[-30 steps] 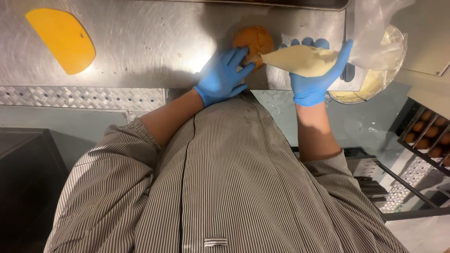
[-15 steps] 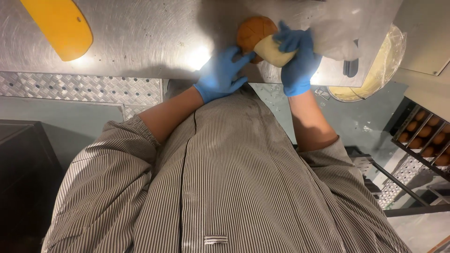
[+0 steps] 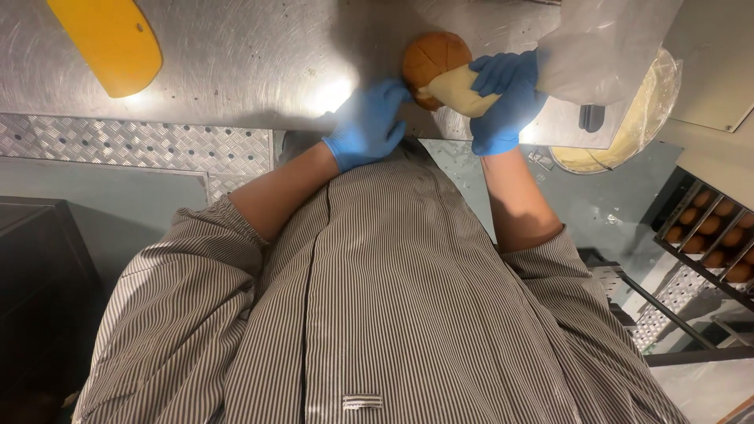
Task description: Filling sliced baked buns with cream using a piping bag.
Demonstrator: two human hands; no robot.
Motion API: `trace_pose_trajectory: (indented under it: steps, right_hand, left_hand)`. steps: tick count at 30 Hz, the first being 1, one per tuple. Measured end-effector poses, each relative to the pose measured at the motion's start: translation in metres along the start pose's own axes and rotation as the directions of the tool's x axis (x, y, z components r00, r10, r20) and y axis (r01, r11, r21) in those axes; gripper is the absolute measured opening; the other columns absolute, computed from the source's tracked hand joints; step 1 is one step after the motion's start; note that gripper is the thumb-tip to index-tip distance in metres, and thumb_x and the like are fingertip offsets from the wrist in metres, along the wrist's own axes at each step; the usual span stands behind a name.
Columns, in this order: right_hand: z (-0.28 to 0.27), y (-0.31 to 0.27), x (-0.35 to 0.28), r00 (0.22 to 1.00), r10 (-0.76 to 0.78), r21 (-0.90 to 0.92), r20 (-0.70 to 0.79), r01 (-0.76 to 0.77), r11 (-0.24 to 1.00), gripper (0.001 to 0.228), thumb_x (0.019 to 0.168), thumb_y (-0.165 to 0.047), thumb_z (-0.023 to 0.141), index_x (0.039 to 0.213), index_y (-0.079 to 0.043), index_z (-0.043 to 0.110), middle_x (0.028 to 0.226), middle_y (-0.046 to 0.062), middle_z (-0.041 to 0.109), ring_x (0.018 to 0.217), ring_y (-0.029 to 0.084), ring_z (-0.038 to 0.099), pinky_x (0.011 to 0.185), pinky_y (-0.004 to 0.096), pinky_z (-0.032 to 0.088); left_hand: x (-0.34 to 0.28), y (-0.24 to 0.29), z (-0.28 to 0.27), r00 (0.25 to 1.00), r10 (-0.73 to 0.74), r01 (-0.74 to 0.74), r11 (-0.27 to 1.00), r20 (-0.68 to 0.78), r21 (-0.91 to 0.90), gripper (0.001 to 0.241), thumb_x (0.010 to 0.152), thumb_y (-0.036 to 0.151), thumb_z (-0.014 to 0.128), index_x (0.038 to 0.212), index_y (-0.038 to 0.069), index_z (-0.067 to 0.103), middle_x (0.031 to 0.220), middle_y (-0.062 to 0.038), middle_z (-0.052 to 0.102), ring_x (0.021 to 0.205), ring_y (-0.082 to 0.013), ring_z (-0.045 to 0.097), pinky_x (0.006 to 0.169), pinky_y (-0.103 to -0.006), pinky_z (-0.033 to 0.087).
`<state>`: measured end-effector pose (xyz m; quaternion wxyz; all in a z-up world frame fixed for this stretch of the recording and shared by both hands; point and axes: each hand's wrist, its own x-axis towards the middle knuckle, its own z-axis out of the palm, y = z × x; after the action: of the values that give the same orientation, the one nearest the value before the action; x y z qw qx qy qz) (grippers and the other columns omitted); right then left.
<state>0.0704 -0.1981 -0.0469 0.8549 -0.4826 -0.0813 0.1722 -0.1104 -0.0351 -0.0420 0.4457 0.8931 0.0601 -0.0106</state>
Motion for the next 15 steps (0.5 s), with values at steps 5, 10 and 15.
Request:
trace_pose_trajectory:
  steps: [5,10,15]
  right_hand:
    - [0.008,-0.007,-0.001,0.999,-0.002,-0.024,0.034,0.003,1.0,0.041,0.112,-0.017,0.051,0.074,-0.007,0.039,0.063,0.008,0.035,0.056,0.022,0.04,0.069,0.042,0.054]
    - [0.006,-0.014,0.003,0.997,-0.055,-0.066,0.059,0.059,0.996,0.042,0.111,-0.016,0.054,0.073,-0.008,0.039,0.062,0.008,0.036,0.055,0.022,0.04,0.072,0.044,0.055]
    - [0.016,-0.014,0.002,0.993,-0.083,-0.035,-0.082,0.08,0.996,0.038,0.11,-0.012,0.051,0.075,-0.007,0.04,0.06,0.007,0.036,0.053,0.02,0.038,0.065,0.04,0.05]
  left_hand:
    - [0.023,0.001,-0.015,0.969,0.084,-0.066,0.994,-0.232,0.086,0.066,0.084,0.014,0.069,0.145,-0.004,0.051,0.141,-0.025,0.049,0.122,-0.043,0.054,0.105,-0.0519,0.045]
    - [0.03,-0.011,-0.01,0.975,0.144,-0.135,0.989,-0.17,0.064,0.054,0.086,0.007,0.063,0.139,0.008,0.058,0.143,-0.022,0.053,0.127,-0.0426,0.056,0.11,-0.0485,0.049]
    - [0.012,0.01,-0.02,0.999,0.039,-0.039,0.999,-0.025,0.02,0.054,0.085,0.008,0.063,0.14,0.008,0.06,0.14,-0.024,0.053,0.113,-0.0408,0.061,0.097,-0.0509,0.052]
